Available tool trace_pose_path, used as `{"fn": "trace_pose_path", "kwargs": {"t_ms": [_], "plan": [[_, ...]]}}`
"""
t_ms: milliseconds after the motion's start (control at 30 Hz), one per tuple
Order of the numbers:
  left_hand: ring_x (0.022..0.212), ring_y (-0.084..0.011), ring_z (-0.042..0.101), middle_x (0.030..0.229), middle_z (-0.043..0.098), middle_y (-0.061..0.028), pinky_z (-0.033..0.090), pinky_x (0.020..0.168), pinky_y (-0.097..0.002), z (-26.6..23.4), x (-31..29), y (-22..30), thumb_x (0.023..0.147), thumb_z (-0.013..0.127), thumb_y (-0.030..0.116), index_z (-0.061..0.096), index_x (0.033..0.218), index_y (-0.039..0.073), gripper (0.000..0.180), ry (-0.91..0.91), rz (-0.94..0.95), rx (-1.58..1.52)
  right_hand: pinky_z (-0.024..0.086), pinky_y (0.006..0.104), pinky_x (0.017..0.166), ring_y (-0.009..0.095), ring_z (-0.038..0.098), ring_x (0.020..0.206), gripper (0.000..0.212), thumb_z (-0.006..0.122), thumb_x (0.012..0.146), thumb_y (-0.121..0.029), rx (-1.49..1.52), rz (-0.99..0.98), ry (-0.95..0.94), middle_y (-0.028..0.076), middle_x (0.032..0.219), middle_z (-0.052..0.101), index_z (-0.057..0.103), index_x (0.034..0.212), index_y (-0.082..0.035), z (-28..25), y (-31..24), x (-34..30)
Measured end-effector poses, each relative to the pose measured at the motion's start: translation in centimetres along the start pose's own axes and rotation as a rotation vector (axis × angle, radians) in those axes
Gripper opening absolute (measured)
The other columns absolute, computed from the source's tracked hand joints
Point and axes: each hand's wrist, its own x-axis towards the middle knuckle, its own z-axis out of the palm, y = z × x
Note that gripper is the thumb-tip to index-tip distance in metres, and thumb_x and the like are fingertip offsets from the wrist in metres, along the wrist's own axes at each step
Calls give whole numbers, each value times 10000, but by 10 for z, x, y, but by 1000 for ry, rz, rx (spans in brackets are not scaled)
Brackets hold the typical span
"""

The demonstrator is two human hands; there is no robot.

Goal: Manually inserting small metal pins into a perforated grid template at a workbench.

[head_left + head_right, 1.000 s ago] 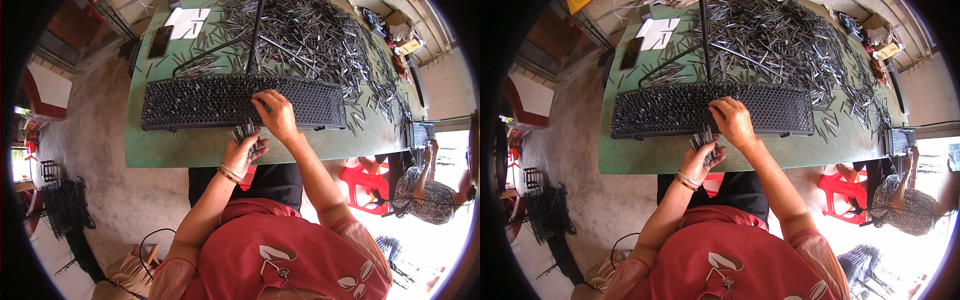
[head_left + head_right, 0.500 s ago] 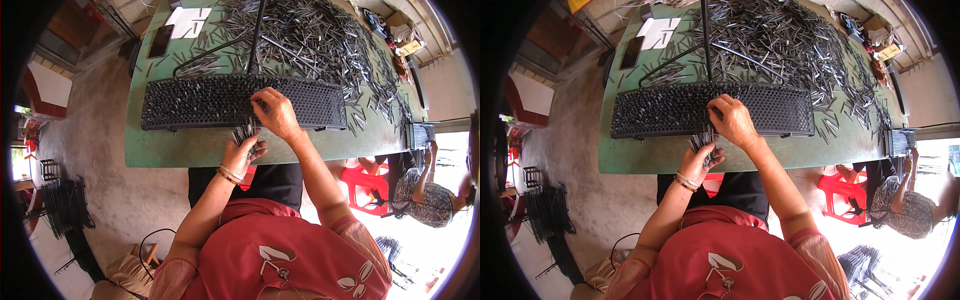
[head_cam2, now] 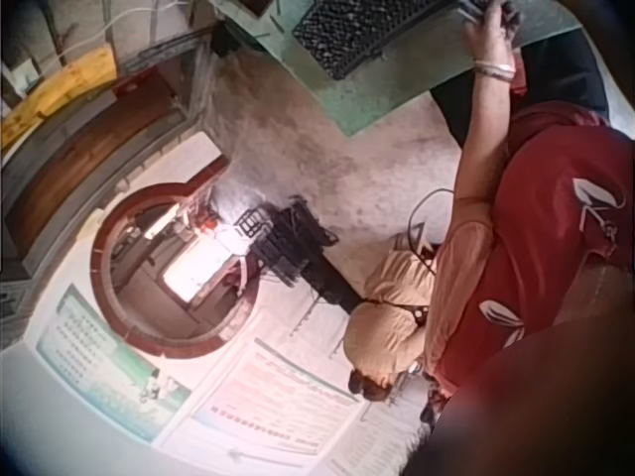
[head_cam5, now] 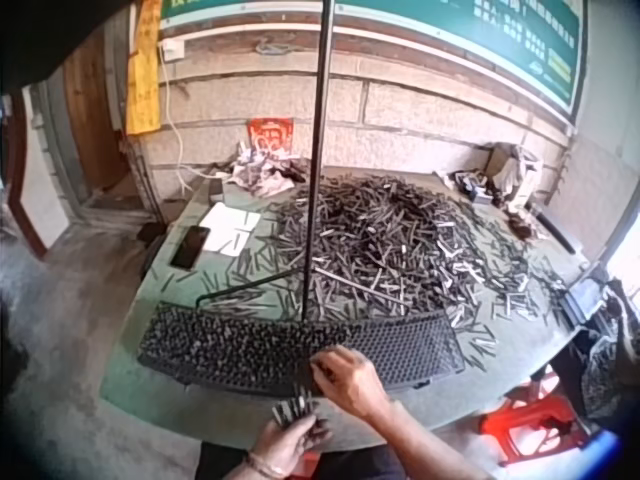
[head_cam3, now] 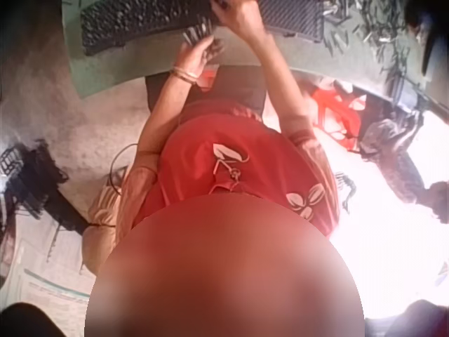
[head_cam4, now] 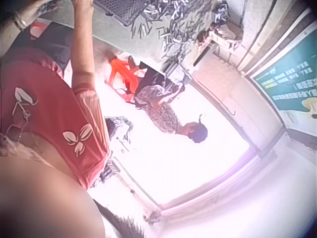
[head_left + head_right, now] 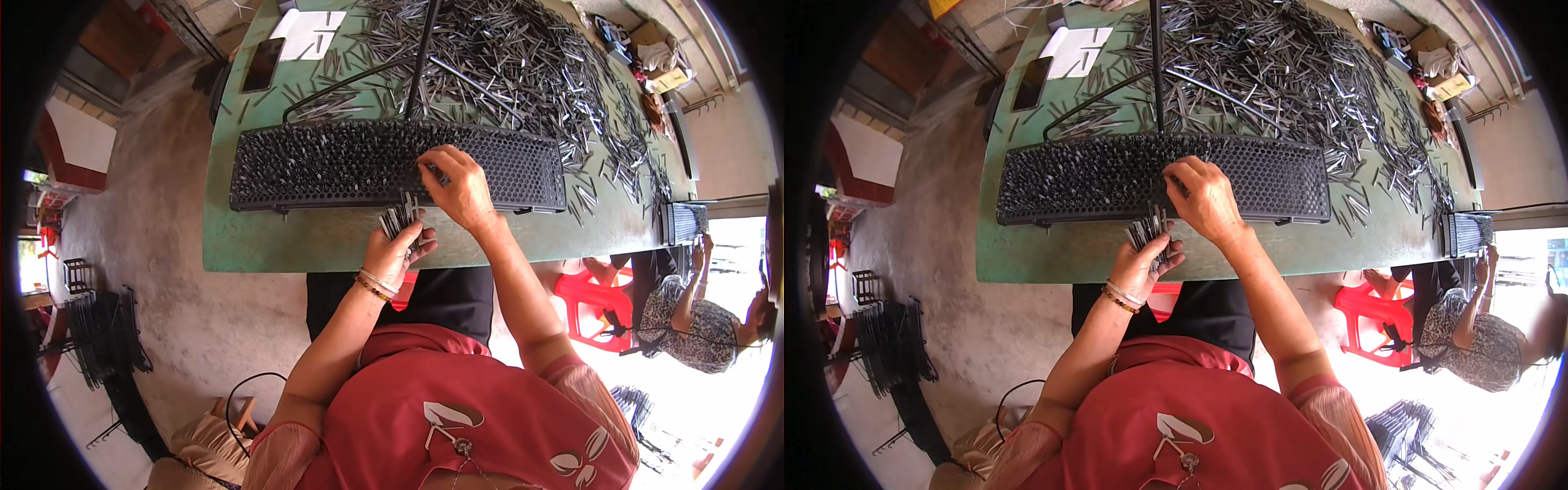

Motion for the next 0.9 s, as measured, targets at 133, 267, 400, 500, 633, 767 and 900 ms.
{"fn": "trace_pose_path", "kwargs": {"t_ms": [133,267,400,500,633,767,900], "plan": [[871,-177,630,984,598,-56,576,754,-341,0,0,0,894,588,86,563,1093,15,212,2,-2,-7,495,392,707,318,616,764,135,664,738,-22,-34,-32,-68,105,874,637,637,871,-28,-2,-2,1],[878,-178,631,988,600,-51,574,759,-341,-1,0,0,894,581,80,564,1087,18,203,-8,3,3,499,371,666,293,622,729,153,664,748,-27,-76,-64,-92,107,865,636,640,899,-28,-3,2,-2],[871,-183,634,989,603,-50,572,758,-345,-1,-2,2,894,583,85,564,1082,21,199,-14,15,-11,475,291,581,174,603,644,155,691,796,-102,151,194,-148,88,805,632,662,909,-1,-11,-13,-6],[871,-190,637,985,606,-54,571,758,-356,-1,-1,3,898,577,87,563,1080,22,194,-21,49,-51,469,277,561,155,602,620,190,705,808,-163,313,331,-264,95,765,636,678,879,12,-12,-17,-14],[893,-207,642,992,610,-60,570,768,-368,4,-3,8,905,567,88,565,1077,22,185,-95,48,-36,470,269,562,115,595,621,207,712,806,-174,521,505,-338,90,714,654,695,868,23,-13,-17,-16],[931,-230,642,1023,610,-71,572,771,-375,7,-5,11,910,557,87,566,1075,21,178,-118,21,-25,429,225,559,53,539,655,178,702,821,-134,638,659,-391,33,738,652,703,893,29,-18,-15,-11],[924,-244,645,1019,607,-71,577,760,-376,5,-4,10,907,558,87,568,1079,21,184,-63,26,-42,449,223,571,49,547,651,192,703,823,-140,660,730,-383,29,725,650,697,915,29,-24,-17,-5]]}}
